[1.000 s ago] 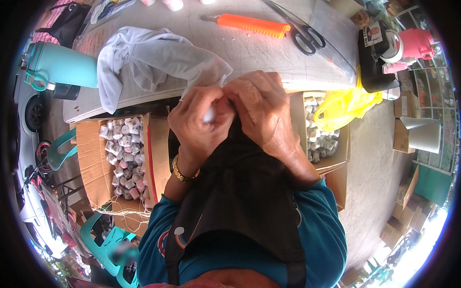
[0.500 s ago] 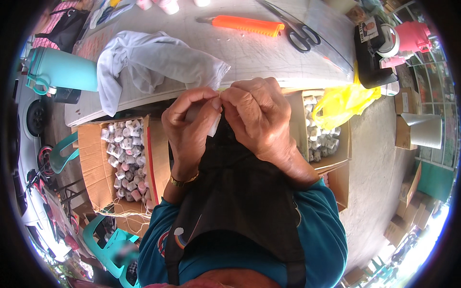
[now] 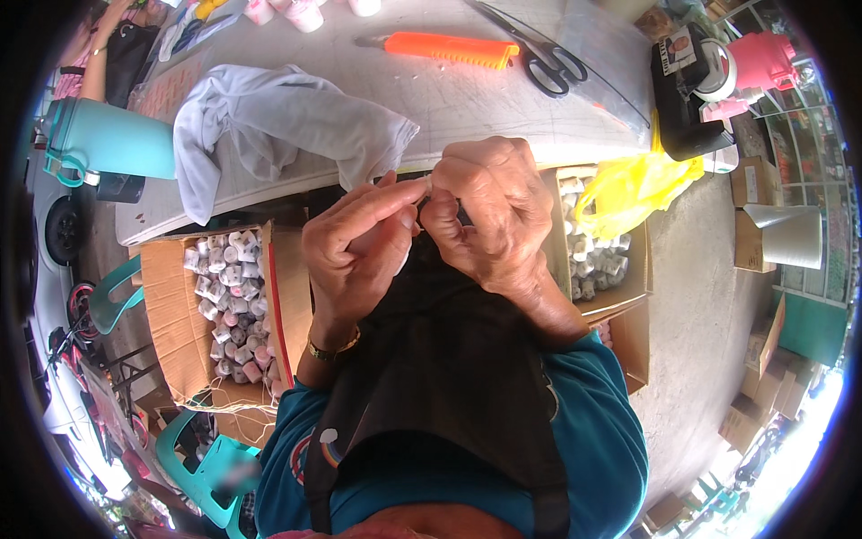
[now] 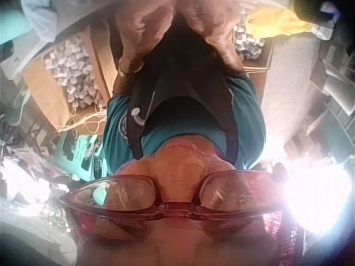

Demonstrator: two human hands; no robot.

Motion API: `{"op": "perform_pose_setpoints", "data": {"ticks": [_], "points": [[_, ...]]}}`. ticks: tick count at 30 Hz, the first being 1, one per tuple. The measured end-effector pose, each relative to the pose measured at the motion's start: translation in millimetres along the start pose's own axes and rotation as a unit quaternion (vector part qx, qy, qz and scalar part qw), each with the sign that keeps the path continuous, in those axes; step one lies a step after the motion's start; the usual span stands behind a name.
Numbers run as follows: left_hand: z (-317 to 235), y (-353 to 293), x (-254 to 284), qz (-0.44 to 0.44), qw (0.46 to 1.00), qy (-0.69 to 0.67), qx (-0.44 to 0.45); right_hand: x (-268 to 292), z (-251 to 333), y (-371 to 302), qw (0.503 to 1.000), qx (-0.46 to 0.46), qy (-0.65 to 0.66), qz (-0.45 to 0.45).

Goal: The person assembles small cylindrical candles by inserting wicks into the base, trimming the wicks with scissors, and placing the finished candles into a cardboard box. The person repeats this process for multiple candles.

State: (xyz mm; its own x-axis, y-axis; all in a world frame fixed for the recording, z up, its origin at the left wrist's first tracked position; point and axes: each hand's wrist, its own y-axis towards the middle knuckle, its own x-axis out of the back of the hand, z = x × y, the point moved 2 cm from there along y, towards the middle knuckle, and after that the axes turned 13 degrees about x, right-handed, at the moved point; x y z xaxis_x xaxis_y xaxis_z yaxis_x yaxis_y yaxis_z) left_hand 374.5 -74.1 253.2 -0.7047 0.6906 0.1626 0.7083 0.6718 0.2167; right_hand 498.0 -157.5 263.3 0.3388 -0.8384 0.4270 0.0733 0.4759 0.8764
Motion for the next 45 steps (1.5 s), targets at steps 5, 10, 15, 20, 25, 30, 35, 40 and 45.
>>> {"op": "perform_pose_setpoints", "data": {"ticks": [5, 10, 15, 20, 25, 30, 35, 40, 45], "points": [[1.4, -1.8, -6.9, 0.061, 0.989, -0.07, 0.118, 9.0, -5.7, -3.8, 0.996, -0.082, 0.026, 0.002], [8.0, -1.8, -3.8, 0.041, 0.955, -0.208, 0.208, 13.5, -12.9, -16.9, 0.94, -0.269, 0.208, -0.017], [9.7, -3.2, -1.8, 0.028, 0.955, -0.23, 0.182, 14.1, -14.8, -27.1, 0.812, -0.41, 0.415, -0.02], [9.3, -1.7, -2.5, 0.03, 0.982, -0.147, 0.115, 9.0, -8.4, -26.9, 0.828, -0.359, 0.43, -0.015], [-7.7, -2.7, 13.4, -0.043, 0.996, 0.035, 0.075, 7.6, -4.7, -22.2, 0.888, -0.297, 0.35, -0.011], [-25.2, -3.7, 15.7, -0.054, 0.98, 0.186, -0.04, 8.2, 0.5, -16.6, 0.93, -0.252, 0.268, 0.022], [-8.6, 2.6, -1.1, -0.051, 0.991, 0.127, -0.015, 7.5, 3.8, -15.0, 0.933, -0.226, 0.279, 0.019], [-1.7, -0.4, -4.5, -0.069, 0.996, 0.035, 0.045, 12.3, 3.1, -11.2, 0.971, -0.156, 0.177, 0.039], [-2.4, -3.1, -3.5, -0.081, 0.989, -0.047, 0.115, 16.1, 10.9, -7.5, 0.981, -0.116, 0.142, 0.06]]}}
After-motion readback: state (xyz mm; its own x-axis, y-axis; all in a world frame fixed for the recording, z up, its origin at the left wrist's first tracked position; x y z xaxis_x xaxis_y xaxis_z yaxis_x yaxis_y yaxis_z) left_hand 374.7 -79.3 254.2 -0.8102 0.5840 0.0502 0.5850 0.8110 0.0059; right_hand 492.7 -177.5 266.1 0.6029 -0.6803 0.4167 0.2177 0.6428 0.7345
